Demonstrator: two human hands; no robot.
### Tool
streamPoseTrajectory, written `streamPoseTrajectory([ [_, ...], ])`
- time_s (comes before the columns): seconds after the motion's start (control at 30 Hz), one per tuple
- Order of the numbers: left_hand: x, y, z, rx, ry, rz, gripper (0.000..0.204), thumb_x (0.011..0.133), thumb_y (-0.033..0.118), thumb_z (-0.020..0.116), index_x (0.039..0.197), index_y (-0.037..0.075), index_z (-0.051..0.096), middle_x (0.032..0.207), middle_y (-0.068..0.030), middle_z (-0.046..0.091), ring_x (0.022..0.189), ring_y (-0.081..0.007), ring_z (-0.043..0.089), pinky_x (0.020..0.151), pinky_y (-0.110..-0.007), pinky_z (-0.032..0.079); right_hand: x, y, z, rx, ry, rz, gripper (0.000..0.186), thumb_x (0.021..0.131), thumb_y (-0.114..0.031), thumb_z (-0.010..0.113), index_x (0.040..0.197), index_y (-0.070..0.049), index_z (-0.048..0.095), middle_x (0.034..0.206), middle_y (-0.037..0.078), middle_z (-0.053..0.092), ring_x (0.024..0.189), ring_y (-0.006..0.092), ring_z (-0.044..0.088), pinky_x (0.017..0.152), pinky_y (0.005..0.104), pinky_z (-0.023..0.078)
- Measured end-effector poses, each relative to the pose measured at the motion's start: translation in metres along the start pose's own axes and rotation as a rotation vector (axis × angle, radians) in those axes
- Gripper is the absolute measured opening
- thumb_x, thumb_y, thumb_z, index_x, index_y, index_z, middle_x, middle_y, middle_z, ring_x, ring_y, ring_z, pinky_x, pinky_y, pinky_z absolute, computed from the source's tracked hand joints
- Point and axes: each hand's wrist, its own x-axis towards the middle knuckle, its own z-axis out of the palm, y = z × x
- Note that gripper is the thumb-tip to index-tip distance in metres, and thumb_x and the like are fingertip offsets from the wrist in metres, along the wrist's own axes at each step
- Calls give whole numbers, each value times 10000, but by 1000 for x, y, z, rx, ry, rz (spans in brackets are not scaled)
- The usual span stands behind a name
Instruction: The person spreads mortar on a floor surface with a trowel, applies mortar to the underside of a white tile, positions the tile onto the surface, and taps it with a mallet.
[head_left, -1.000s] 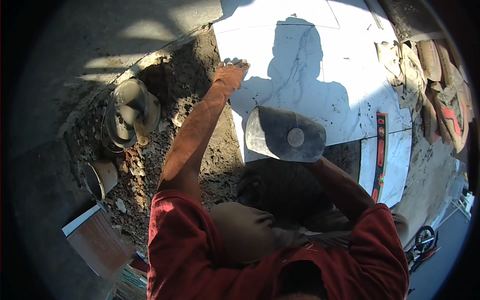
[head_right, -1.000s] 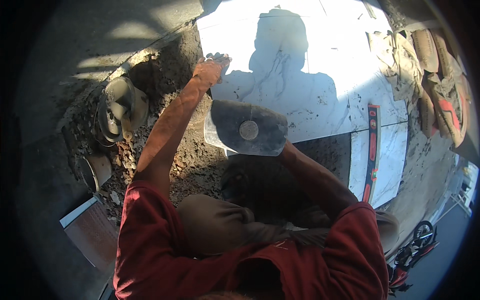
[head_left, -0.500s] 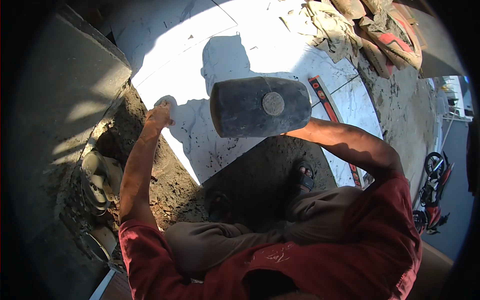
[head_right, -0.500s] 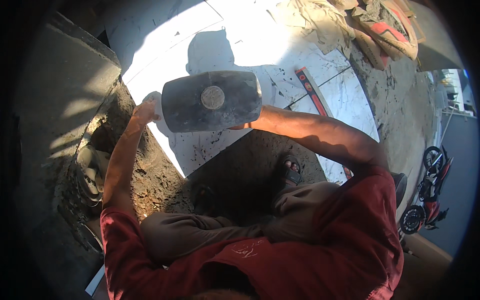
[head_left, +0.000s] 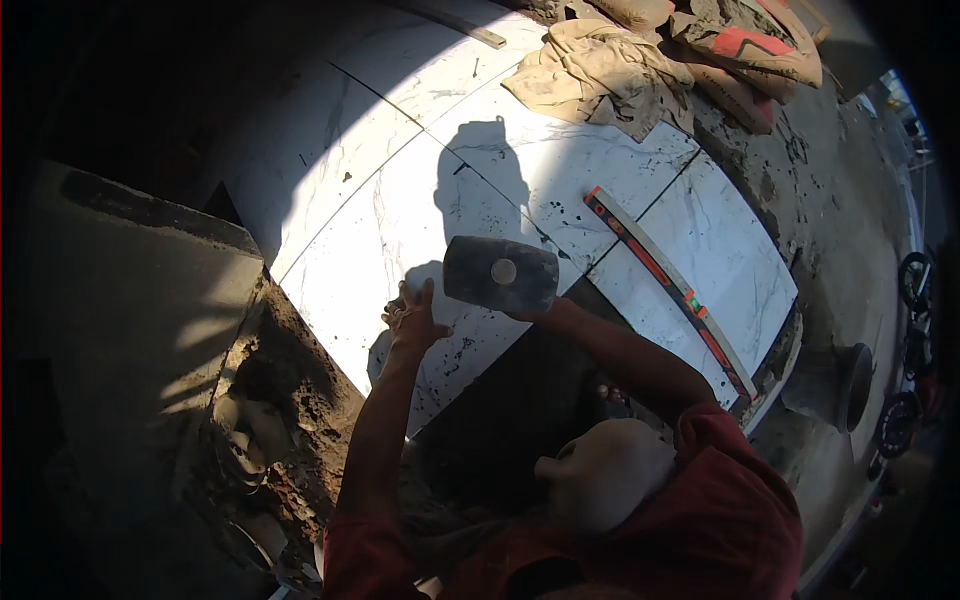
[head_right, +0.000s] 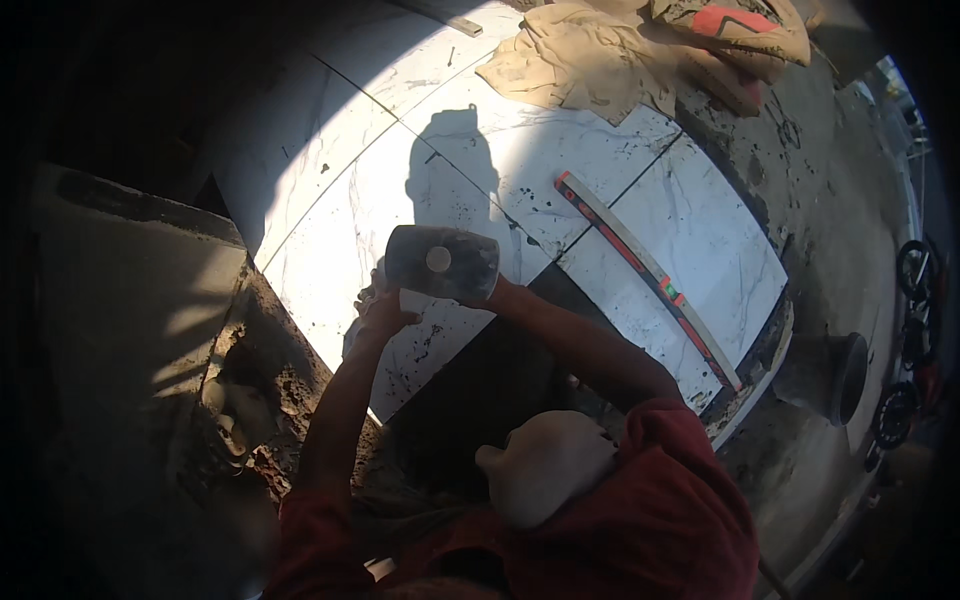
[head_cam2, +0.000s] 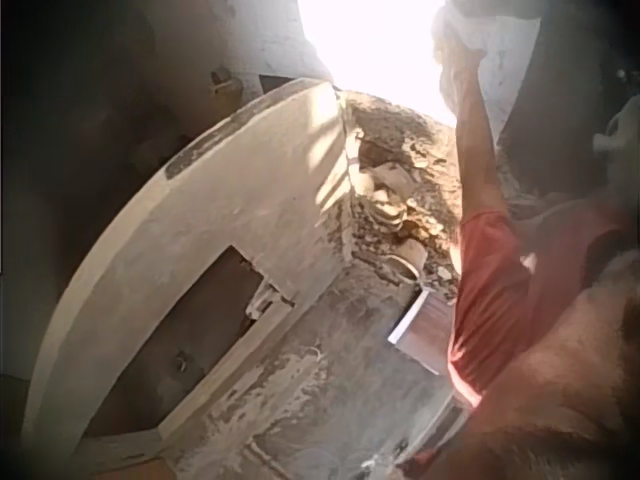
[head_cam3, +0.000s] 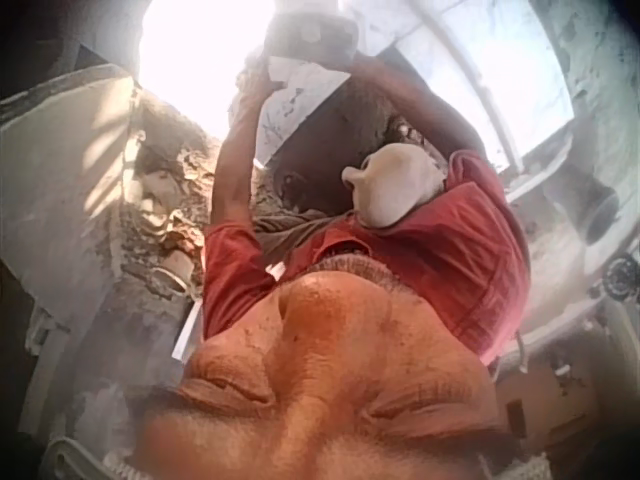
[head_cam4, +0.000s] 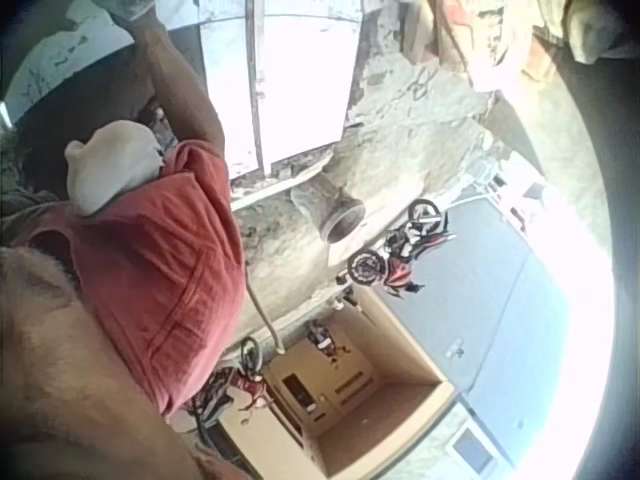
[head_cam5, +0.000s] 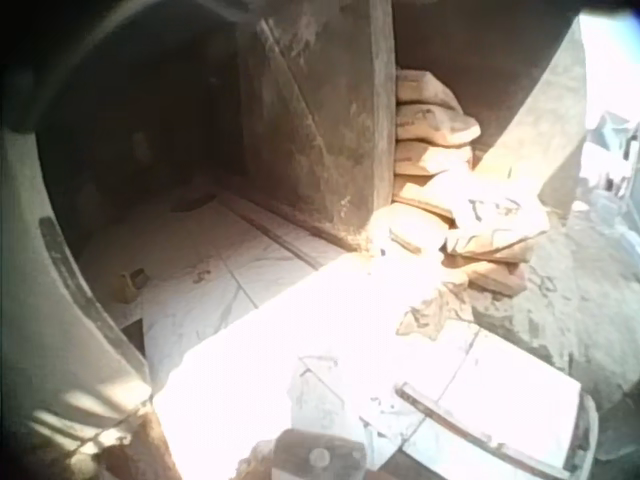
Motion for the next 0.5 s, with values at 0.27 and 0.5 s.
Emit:
streamPoseTrajectory([
  [0.27,-14,1,-15,28,8,-48,1125,589,431,850,1484,294,182,1531,-258,94,1350,-512,234,1061,-668,192,-9,91,-34,-525,193,160,365,866,-97,653,1215,-55,551,1158,99,608,1056,188,596,857,340,500],
  [0.5,-17,-4,-16,77,-25,-93,1124,614,440,838,1489,297,147,1536,-252,76,1348,-500,262,1056,-676,194,27,65,-50,-304,175,40,301,849,-78,688,1133,-48,592,1007,79,644,902,184,631,752,321,528],
])
